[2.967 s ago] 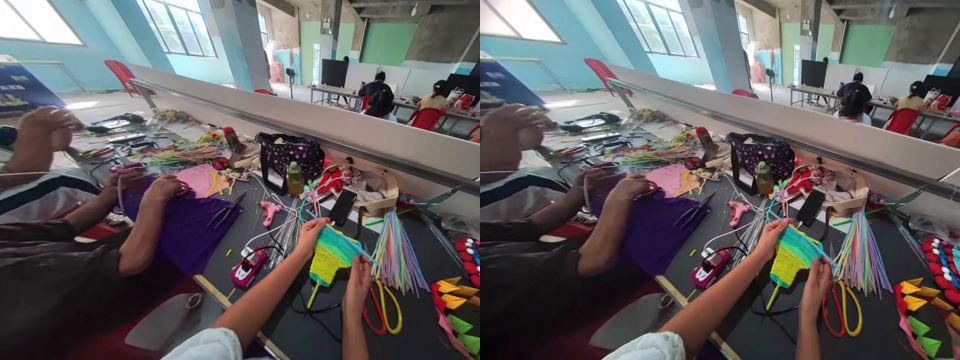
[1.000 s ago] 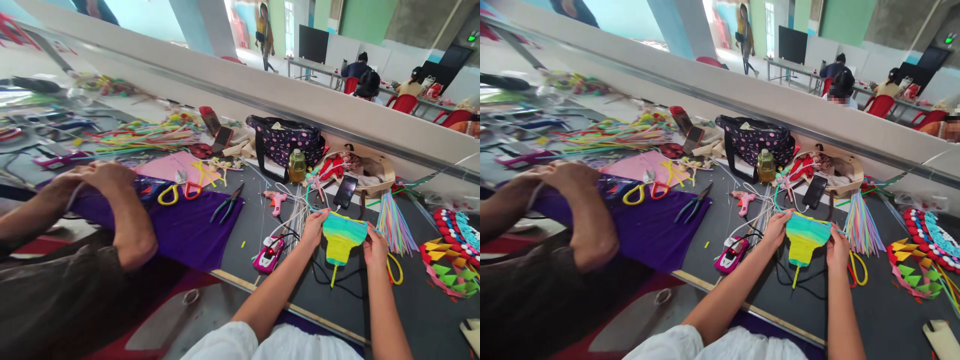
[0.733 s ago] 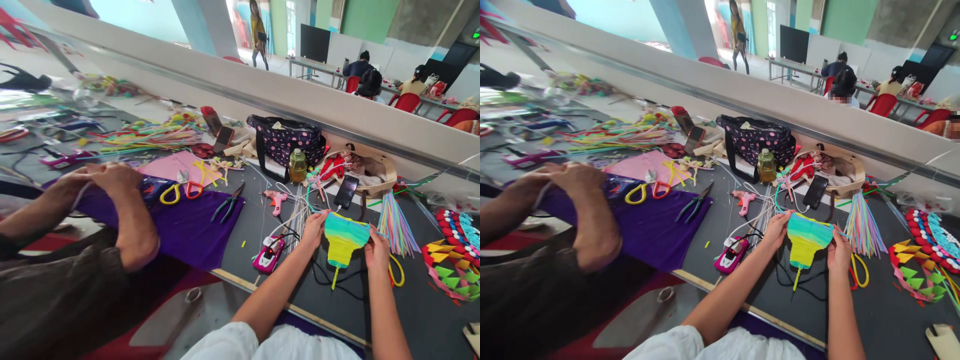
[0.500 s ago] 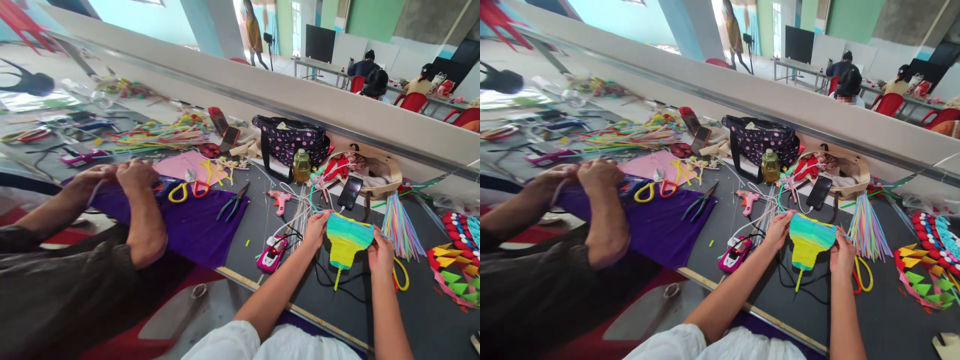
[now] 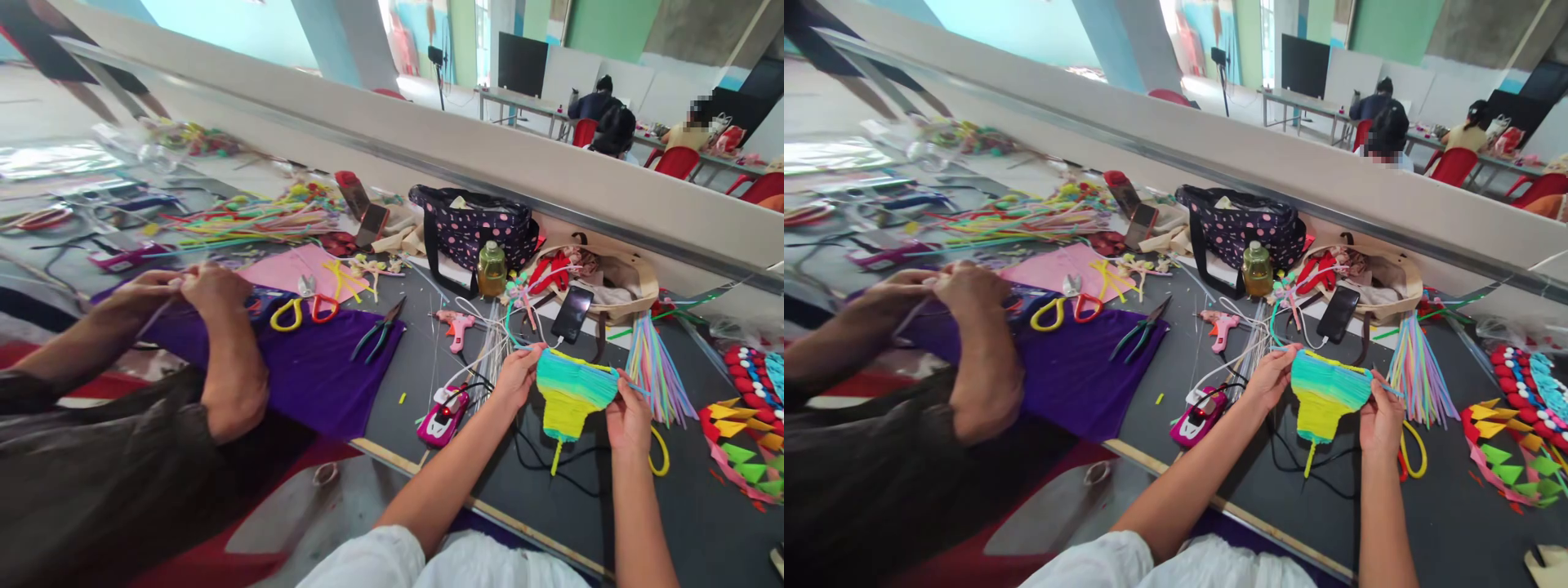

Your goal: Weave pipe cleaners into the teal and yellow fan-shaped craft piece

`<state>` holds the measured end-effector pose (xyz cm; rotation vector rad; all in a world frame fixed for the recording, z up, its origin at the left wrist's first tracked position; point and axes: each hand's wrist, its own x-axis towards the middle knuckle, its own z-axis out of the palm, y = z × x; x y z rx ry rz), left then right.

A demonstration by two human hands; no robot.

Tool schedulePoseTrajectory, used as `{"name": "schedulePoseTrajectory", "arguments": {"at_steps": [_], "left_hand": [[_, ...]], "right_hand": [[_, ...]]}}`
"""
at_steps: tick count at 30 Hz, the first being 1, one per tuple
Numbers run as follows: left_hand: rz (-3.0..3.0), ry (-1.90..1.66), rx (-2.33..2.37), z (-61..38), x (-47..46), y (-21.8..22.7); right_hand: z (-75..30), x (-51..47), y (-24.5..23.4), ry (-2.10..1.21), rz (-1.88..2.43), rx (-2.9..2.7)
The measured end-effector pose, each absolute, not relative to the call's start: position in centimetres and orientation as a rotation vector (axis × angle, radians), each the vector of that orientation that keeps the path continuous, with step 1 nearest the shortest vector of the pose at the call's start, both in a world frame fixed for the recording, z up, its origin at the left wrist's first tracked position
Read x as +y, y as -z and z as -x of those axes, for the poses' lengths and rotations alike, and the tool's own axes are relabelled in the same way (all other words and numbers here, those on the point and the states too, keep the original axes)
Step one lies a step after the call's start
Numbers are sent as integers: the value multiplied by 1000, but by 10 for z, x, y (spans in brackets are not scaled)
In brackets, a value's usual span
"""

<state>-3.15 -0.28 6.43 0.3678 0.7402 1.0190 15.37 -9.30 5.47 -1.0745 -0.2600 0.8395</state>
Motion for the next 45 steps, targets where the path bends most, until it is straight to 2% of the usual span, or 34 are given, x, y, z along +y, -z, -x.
{"name": "schedulePoseTrajectory", "arguments": {"at_steps": [8, 18, 25, 45], "left_hand": [[-293, -961, 704, 29, -1, -64], [-372, -1131, 801, 23, -2, -57], [-499, -1124, 841, 25, -4, -61], [-864, -850, 798, 49, 0, -79]], "right_hand": [[-151, -95, -55, -826, 1083, -254], [-142, -100, -61, -820, 1070, -271], [-139, -103, -66, -799, 1069, -290], [-142, -106, -72, -800, 1026, -238]]}}
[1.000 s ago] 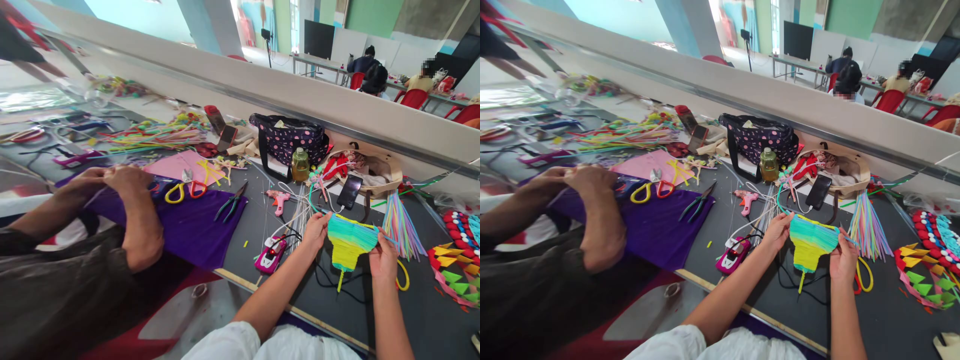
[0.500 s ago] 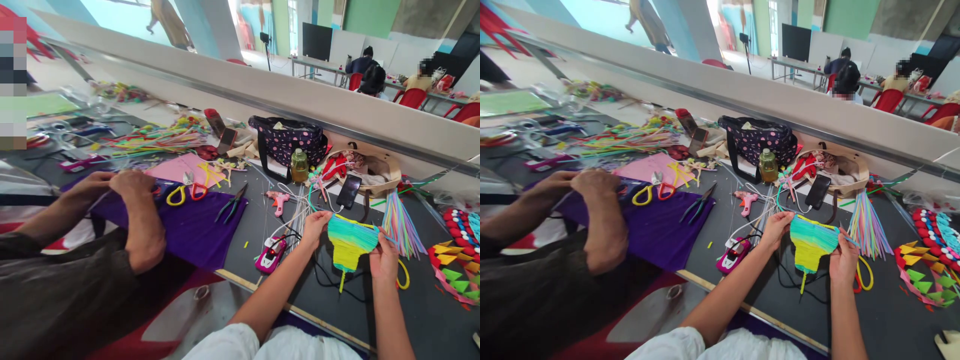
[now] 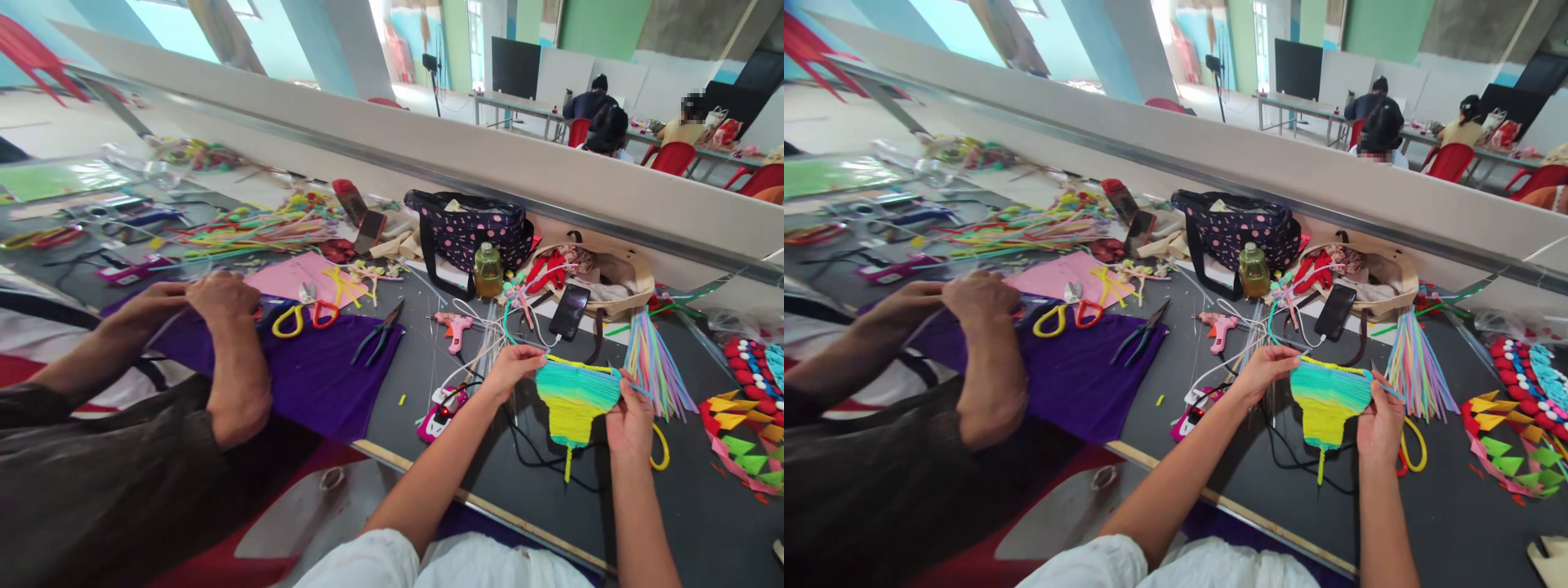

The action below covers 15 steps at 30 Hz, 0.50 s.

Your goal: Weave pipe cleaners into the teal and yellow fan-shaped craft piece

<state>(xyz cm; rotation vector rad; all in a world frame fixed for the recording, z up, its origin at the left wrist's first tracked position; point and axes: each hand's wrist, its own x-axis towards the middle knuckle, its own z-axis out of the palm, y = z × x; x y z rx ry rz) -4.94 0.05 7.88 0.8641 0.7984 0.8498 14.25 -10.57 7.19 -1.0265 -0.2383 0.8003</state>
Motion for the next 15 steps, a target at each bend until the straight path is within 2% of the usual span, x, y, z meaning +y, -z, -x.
{"name": "schedulePoseTrajectory", "arguments": {"at_steps": [15], "left_hand": [[-1268, -887, 859, 48, 5, -69]], "right_hand": [[-147, -102, -66, -840, 1055, -226]]}}
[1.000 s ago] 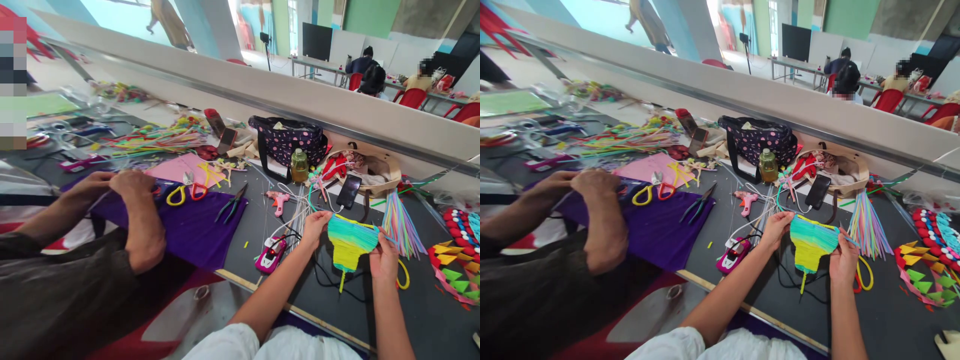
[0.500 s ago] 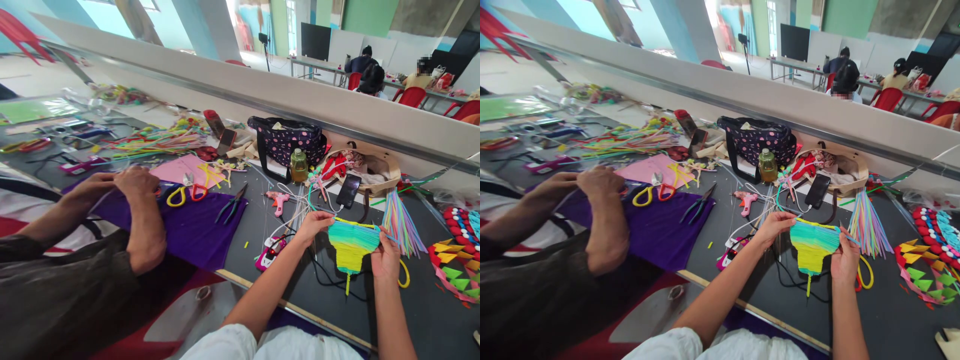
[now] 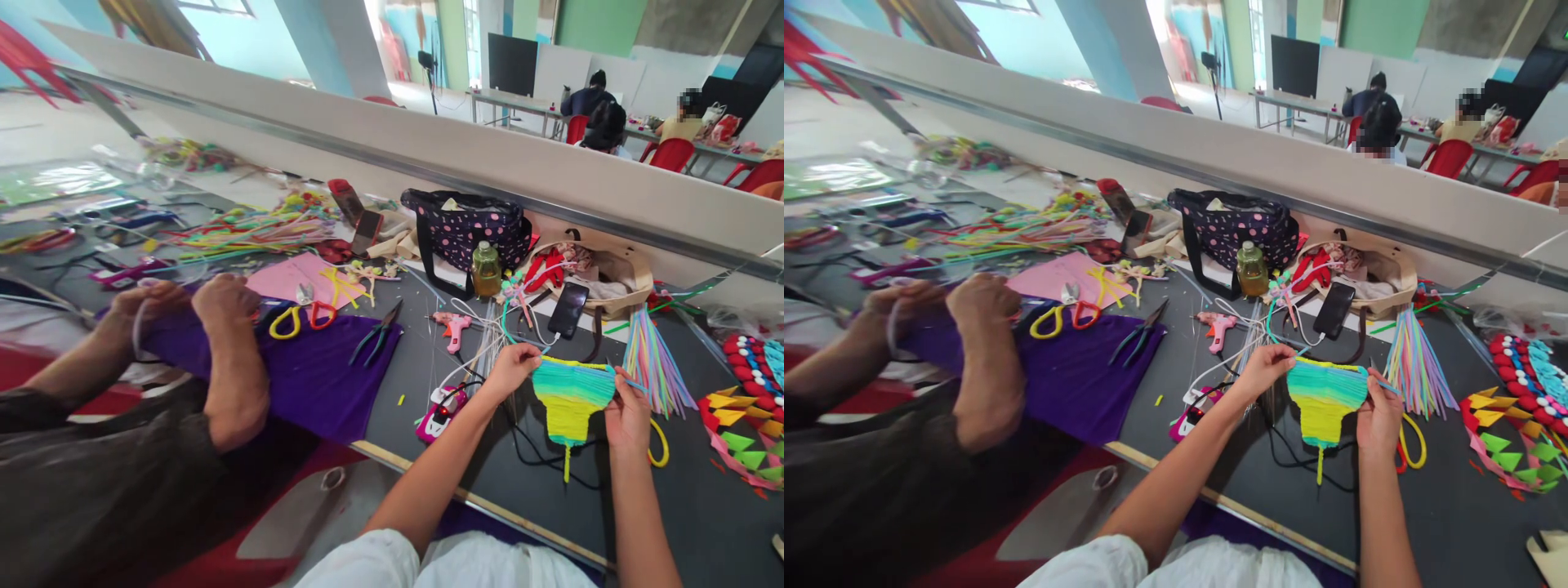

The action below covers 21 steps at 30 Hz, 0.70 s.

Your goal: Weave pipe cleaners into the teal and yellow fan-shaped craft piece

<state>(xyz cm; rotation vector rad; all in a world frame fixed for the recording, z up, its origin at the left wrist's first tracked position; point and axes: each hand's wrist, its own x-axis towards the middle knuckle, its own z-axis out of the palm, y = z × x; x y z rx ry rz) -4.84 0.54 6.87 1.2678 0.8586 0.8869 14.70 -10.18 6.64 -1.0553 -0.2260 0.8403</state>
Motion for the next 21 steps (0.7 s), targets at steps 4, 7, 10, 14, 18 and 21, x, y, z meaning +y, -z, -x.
{"name": "schedulePoseTrajectory", "arguments": {"at_steps": [4, 7, 10, 14, 18, 21], "left_hand": [[-1392, -899, 903, 48, 6, -69], [-1487, -899, 955, 48, 5, -68], [-1566, -914, 987, 48, 4, -66], [-1598, -922, 982, 50, 2, -65], [-1555, -894, 931, 50, 3, -66], [-1497, -875, 879, 51, 3, -69]], "right_hand": [[-150, -99, -64, -840, 1066, -202], [-151, -99, -62, -822, 1090, -231], [-153, -99, -59, -793, 1111, -246], [-156, -100, -55, -757, 1148, -265], [-160, -99, -51, -756, 1152, -264], [-161, -99, -50, -813, 1128, -243]]}}
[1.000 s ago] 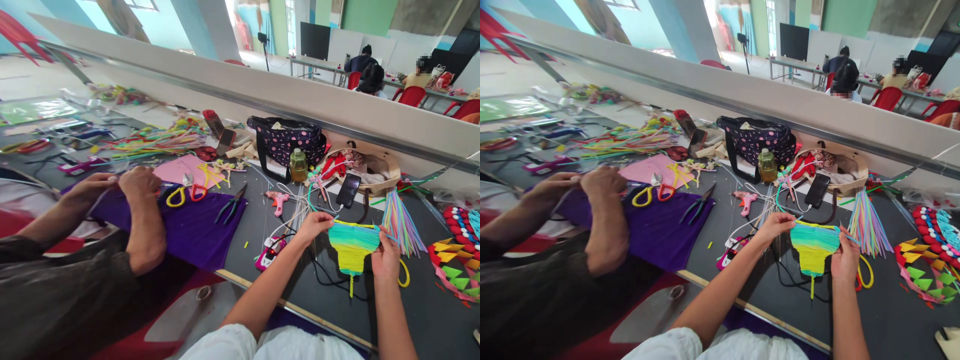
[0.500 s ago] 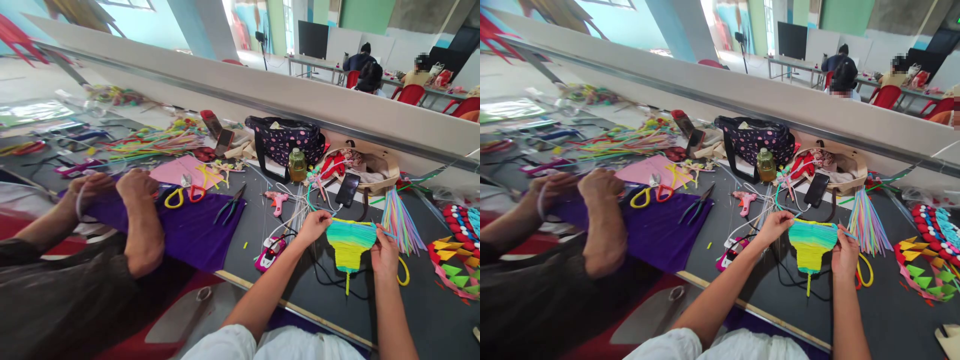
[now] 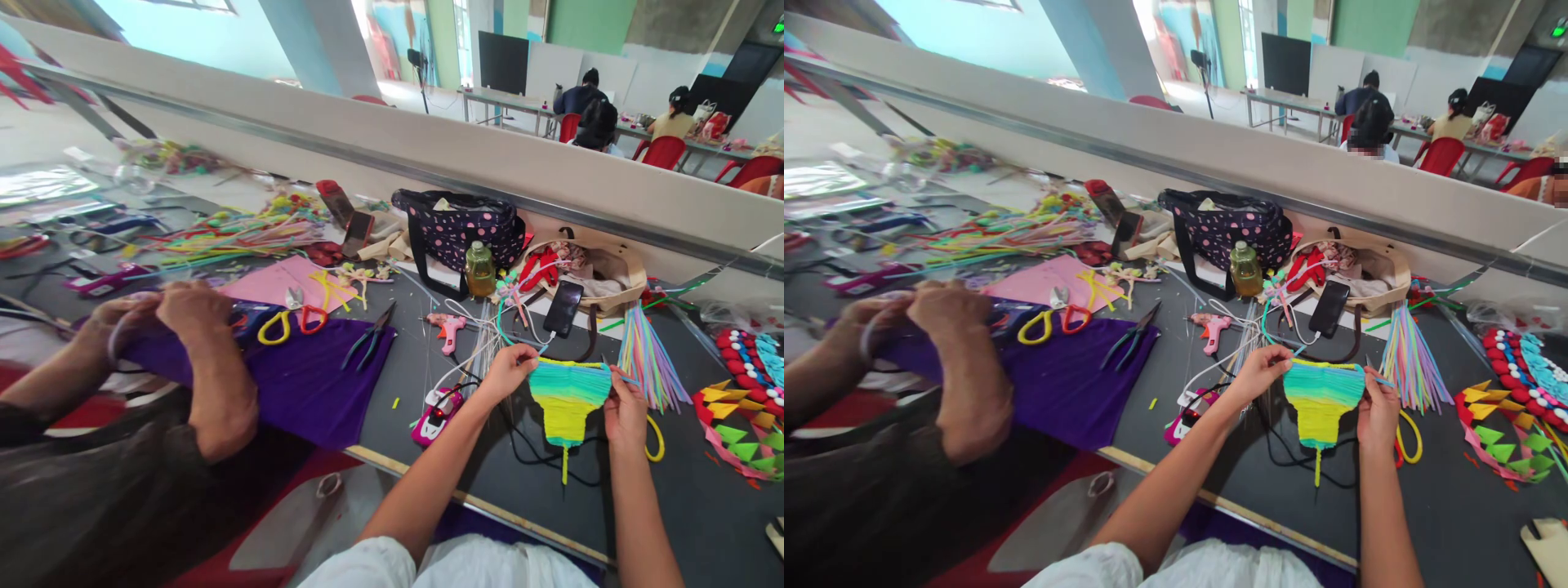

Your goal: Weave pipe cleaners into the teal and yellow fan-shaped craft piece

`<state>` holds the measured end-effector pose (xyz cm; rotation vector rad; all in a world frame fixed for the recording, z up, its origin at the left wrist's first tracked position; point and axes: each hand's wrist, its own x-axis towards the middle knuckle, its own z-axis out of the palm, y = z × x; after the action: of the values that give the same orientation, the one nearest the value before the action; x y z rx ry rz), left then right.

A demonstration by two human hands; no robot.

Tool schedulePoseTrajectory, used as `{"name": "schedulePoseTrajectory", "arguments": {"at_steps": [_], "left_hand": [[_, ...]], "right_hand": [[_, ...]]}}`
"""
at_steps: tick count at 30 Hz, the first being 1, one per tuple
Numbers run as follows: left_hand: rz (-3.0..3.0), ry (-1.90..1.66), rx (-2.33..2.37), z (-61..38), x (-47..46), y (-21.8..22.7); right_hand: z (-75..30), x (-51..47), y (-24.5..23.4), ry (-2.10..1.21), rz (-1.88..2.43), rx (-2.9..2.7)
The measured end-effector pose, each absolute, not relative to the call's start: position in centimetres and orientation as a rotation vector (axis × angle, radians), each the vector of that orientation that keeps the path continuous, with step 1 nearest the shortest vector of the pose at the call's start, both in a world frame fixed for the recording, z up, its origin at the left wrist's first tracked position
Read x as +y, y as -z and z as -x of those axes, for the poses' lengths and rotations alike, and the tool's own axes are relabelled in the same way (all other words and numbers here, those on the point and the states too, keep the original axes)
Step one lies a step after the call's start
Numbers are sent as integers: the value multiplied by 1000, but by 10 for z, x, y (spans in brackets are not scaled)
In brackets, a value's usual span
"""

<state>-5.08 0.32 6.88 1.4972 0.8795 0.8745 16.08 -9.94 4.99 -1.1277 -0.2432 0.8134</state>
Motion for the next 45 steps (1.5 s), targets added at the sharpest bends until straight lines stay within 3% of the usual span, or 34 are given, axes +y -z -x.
{"name": "schedulePoseTrajectory", "arguments": {"at_steps": [16, 45], "left_hand": [[-1482, -906, 898, 53, 4, -64], [-701, -712, 722, 52, -7, -65]], "right_hand": [[-155, -102, -58, -819, 1097, -220], [-158, -100, -51, -794, 1154, -241]]}}
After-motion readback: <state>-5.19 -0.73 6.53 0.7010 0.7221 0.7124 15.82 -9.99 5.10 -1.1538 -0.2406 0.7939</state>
